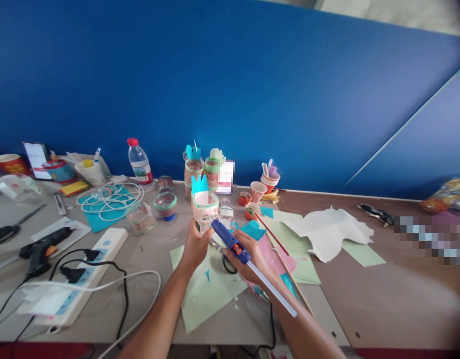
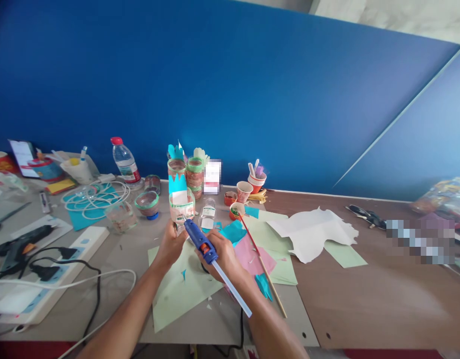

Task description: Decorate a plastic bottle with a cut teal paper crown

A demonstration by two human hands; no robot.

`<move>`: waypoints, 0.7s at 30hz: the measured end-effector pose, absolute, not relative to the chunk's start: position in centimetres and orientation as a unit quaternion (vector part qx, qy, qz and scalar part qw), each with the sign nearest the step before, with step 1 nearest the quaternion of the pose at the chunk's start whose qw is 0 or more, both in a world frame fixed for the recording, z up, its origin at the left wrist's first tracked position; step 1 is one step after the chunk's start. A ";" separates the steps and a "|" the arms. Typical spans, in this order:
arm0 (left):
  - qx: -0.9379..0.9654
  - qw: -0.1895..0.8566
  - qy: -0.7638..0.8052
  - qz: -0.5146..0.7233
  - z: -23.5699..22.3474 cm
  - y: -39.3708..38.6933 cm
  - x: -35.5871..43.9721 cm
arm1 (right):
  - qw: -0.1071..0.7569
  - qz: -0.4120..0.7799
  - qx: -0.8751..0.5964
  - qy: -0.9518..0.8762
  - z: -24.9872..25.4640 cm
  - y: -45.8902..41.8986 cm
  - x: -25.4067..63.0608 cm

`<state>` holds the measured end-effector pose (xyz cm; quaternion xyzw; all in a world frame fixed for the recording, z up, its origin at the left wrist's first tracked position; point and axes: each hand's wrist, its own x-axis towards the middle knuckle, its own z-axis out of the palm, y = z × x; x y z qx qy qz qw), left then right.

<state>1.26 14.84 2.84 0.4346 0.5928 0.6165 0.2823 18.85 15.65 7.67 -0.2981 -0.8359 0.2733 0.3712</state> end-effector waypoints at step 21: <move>0.417 0.291 0.596 0.621 3.1 14.8 1.4 | 0.383 0.306 -0.286 -0.823 8.5 15.4 18.9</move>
